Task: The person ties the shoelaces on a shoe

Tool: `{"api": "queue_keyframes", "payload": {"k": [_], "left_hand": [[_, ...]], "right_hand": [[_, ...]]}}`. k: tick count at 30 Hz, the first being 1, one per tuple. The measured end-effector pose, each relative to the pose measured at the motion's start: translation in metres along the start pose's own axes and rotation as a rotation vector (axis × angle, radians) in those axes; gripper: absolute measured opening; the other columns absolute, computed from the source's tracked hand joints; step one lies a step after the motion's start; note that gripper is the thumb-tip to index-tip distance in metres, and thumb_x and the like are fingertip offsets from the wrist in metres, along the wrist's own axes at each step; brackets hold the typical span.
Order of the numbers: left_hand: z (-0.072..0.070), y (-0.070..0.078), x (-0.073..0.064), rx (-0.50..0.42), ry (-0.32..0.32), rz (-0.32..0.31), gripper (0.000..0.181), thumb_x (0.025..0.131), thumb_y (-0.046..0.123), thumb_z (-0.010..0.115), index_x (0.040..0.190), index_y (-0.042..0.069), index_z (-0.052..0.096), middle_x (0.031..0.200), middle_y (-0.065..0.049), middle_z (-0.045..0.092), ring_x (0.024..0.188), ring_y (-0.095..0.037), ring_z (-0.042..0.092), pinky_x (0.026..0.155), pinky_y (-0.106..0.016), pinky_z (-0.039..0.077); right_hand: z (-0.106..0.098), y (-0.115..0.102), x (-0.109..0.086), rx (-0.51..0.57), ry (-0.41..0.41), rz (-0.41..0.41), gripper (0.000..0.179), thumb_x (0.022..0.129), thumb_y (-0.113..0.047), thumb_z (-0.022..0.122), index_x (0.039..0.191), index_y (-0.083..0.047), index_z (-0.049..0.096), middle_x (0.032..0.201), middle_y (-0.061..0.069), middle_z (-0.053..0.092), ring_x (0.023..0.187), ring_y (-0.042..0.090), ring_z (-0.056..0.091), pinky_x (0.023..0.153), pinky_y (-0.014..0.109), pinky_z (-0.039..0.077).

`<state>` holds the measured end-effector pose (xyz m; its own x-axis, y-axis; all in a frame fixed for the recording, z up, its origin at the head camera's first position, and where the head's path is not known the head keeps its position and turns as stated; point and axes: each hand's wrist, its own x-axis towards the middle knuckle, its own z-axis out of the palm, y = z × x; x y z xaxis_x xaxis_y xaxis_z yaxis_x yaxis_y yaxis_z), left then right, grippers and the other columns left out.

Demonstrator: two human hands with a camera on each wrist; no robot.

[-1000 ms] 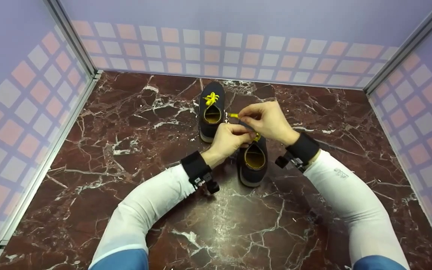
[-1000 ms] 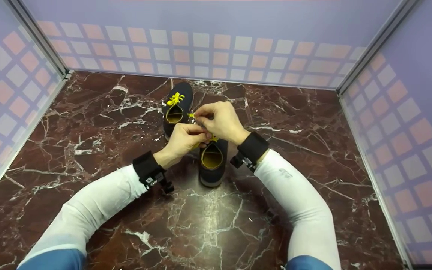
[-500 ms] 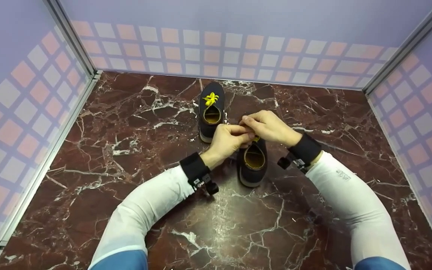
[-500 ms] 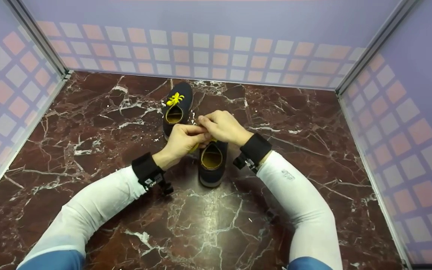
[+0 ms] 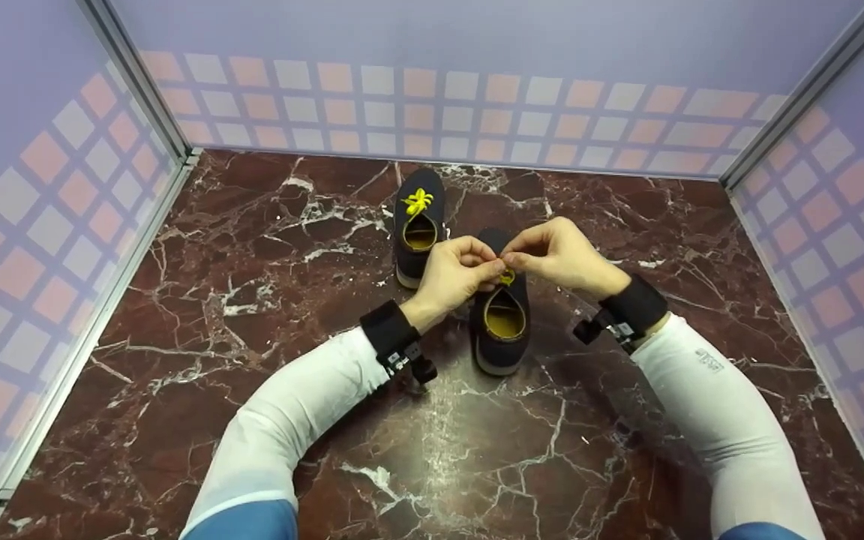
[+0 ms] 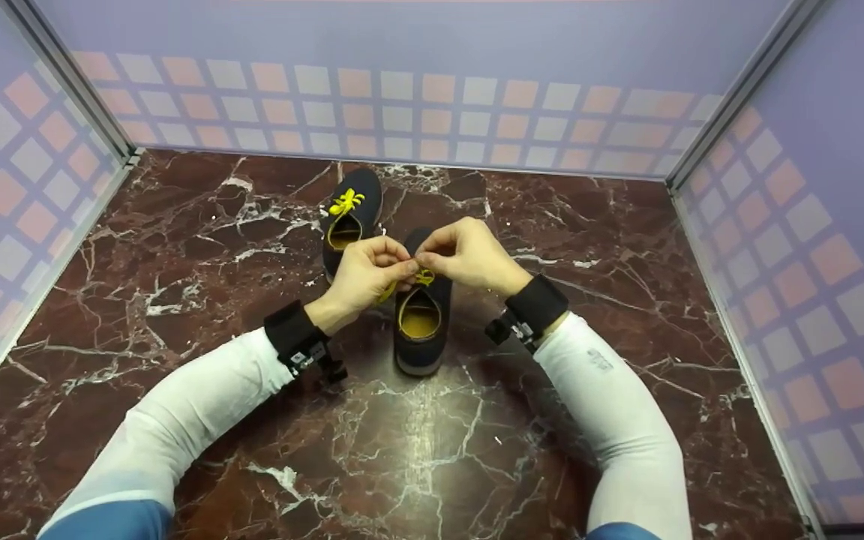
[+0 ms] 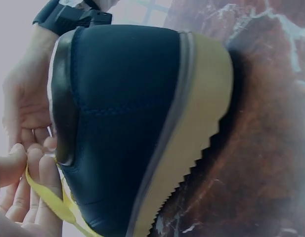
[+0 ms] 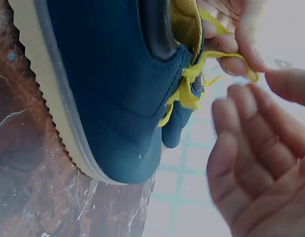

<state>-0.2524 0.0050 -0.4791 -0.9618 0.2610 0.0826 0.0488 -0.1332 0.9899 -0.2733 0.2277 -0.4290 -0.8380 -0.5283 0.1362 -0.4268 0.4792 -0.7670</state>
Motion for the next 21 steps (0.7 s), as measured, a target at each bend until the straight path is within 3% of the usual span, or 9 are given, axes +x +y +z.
{"api": "queue_keyframes", "payload": {"k": [4,10,14,18,21], "left_hand": [[-0.001,0.001,0.002,0.007,-0.024,0.001,0.011,0.098,-0.003,0.083,0.094,0.0,0.074,0.075,0.004,0.081,0.069,-0.009,0.078,0.068,-0.025,0.068],[-0.003,0.001,0.003,0.022,-0.055,0.017,0.011,0.097,-0.005,0.083,0.096,-0.001,0.073,0.076,0.004,0.081,0.07,-0.01,0.079,0.068,-0.025,0.067],[-0.002,0.001,0.004,0.033,-0.057,0.023,0.014,0.096,-0.006,0.083,0.093,0.001,0.071,0.077,0.004,0.081,0.07,-0.009,0.078,0.068,-0.024,0.067],[-0.003,0.001,0.003,0.088,-0.059,0.049,0.014,0.096,-0.005,0.083,0.093,0.001,0.071,0.079,-0.003,0.083,0.07,-0.008,0.078,0.068,-0.023,0.066],[-0.004,0.002,0.003,0.131,-0.063,0.072,0.014,0.095,-0.004,0.085,0.093,0.0,0.072,0.083,-0.01,0.084,0.071,-0.007,0.077,0.068,-0.022,0.065]], "right_hand": [[-0.002,0.005,-0.003,0.083,-0.045,-0.023,0.017,0.1,0.002,0.079,0.115,0.001,0.087,0.108,0.024,0.086,0.087,0.002,0.08,0.076,0.015,0.061],[0.0,0.01,-0.004,0.074,-0.06,-0.041,0.02,0.099,-0.001,0.083,0.119,-0.001,0.086,0.113,0.022,0.086,0.092,-0.002,0.08,0.079,0.015,0.063],[0.0,0.011,-0.003,0.088,-0.047,-0.008,0.016,0.1,-0.007,0.084,0.115,-0.003,0.088,0.108,0.021,0.087,0.087,0.007,0.083,0.076,0.019,0.065],[0.0,0.012,-0.002,0.078,-0.04,0.043,0.012,0.101,-0.015,0.085,0.108,-0.005,0.09,0.098,0.02,0.087,0.077,0.019,0.082,0.067,0.02,0.062],[0.0,0.013,-0.001,0.085,-0.042,0.061,0.012,0.102,-0.014,0.084,0.104,-0.003,0.09,0.092,0.018,0.087,0.071,0.016,0.08,0.064,0.019,0.06]]}}
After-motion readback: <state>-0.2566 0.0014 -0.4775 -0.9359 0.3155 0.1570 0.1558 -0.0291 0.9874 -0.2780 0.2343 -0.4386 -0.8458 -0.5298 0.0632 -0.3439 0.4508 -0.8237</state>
